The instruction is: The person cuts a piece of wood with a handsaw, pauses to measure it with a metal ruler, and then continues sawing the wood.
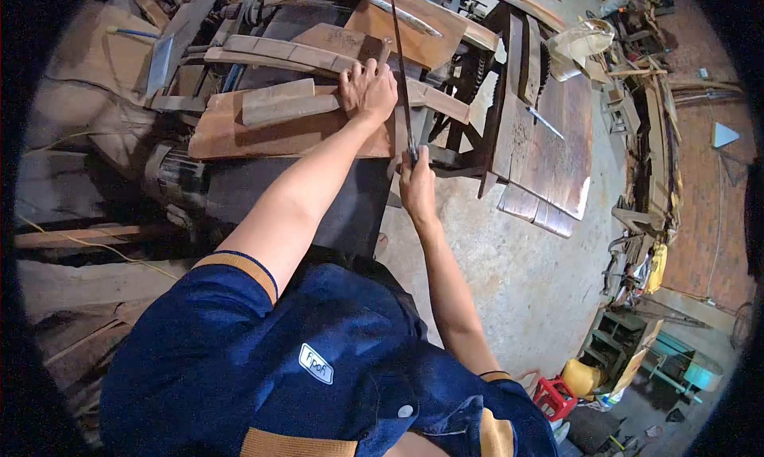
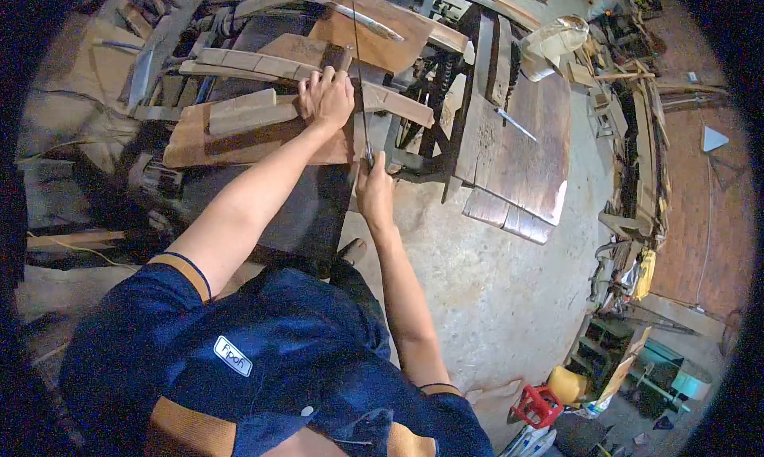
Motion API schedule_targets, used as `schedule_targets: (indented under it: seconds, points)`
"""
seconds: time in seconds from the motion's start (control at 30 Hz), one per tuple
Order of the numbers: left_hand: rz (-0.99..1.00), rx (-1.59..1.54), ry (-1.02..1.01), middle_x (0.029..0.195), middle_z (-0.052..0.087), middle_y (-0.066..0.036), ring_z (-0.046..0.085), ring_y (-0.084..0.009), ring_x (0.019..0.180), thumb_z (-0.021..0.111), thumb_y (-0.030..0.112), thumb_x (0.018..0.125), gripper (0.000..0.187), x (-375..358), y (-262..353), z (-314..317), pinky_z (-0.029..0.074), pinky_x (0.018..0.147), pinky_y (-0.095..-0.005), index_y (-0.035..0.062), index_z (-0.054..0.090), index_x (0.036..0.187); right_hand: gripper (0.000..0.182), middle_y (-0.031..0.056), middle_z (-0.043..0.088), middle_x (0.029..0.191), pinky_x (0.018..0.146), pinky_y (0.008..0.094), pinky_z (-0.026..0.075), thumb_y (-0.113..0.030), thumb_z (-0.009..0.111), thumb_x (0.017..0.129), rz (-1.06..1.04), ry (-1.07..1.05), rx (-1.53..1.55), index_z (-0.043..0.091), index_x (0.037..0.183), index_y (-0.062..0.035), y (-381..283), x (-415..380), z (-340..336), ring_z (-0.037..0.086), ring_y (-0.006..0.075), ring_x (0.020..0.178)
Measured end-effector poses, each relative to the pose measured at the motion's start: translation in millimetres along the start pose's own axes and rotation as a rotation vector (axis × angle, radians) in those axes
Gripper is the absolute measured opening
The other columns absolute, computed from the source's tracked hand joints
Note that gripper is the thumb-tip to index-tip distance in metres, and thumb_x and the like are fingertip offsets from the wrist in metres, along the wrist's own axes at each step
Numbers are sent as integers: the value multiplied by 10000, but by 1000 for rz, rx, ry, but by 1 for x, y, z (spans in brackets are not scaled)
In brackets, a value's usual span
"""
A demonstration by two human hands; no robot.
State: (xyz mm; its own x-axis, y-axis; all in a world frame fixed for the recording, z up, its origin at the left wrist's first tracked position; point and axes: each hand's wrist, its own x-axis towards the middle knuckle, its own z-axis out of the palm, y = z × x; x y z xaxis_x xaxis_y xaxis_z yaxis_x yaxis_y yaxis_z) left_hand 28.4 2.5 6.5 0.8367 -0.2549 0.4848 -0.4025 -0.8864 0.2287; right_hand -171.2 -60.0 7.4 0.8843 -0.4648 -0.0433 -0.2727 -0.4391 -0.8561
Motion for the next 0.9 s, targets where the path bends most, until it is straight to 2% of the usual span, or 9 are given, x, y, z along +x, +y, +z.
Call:
schedule_targets:
  seconds: [0.1,0.13,0.17,0.23,0.27,0.33,0.4,0.53,0.9]
  points:
    - [-14,-12,1,992,598,-67,557,-269,984,531,303,946,212,-2,1,0,382,878,-472,134,655,914,182,312,588,793,615,567,412,-154,530,1010,48,2,-56,456,1060,4,-13,-41,-16,564,555,773]
    - [-20,-12,-3,993,598,-65,555,-270,986,529,304,948,214,0,1,0,382,885,-475,133,653,912,307,325,608,779,584,589,430,-187,526,1016,126,-74,-129,435,1239,2,22,-73,-18,569,576,718]
    - [-29,-11,3,993,598,-65,555,-270,986,529,304,948,214,2,2,0,382,885,-475,133,653,912,290,341,610,799,583,600,423,-179,535,1012,4,-22,-140,444,1239,-24,35,-108,-24,571,586,743]
    - [-28,-7,-10,992,602,-65,555,-275,986,524,309,952,220,-1,2,-2,382,879,-471,133,650,910,267,353,616,853,599,592,429,-167,557,999,332,-141,-181,453,1206,-34,39,-164,-45,586,576,818]
    - [-23,-4,-14,992,603,-65,554,-277,987,522,311,953,223,0,1,-4,382,876,-469,132,648,910,175,292,549,742,551,511,409,-163,529,1019,198,-55,-95,482,1114,-25,38,-180,-51,568,525,696]
    - [-21,-23,-31,995,606,-72,556,-280,991,524,309,951,222,0,2,-4,382,878,-469,130,652,919,196,305,559,741,550,529,403,-163,531,1015,298,-132,-136,482,1129,-12,33,-168,-55,569,539,708]
    - [-16,-29,2,1000,607,-79,558,-281,996,523,302,951,223,-1,3,-5,384,879,-473,125,655,928,206,321,572,755,554,543,399,-159,530,1011,79,-56,-131,480,1131,2,37,-117,-36,575,550,737]
    - [2,-17,-7,997,608,-83,557,-285,995,524,280,950,214,0,1,-4,381,876,-472,113,654,922,224,322,597,800,594,561,410,-190,527,1021,-62,-2,-24,456,1113,2,7,-1,-1,565,559,783]
    - [102,-164,-38,996,618,-99,553,-304,1008,574,242,888,172,-11,1,-14,388,928,-473,92,658,897,197,335,646,908,679,577,468,-160,498,1020,129,-42,-99,434,1139,-18,-16,-27,4,610,547,869]
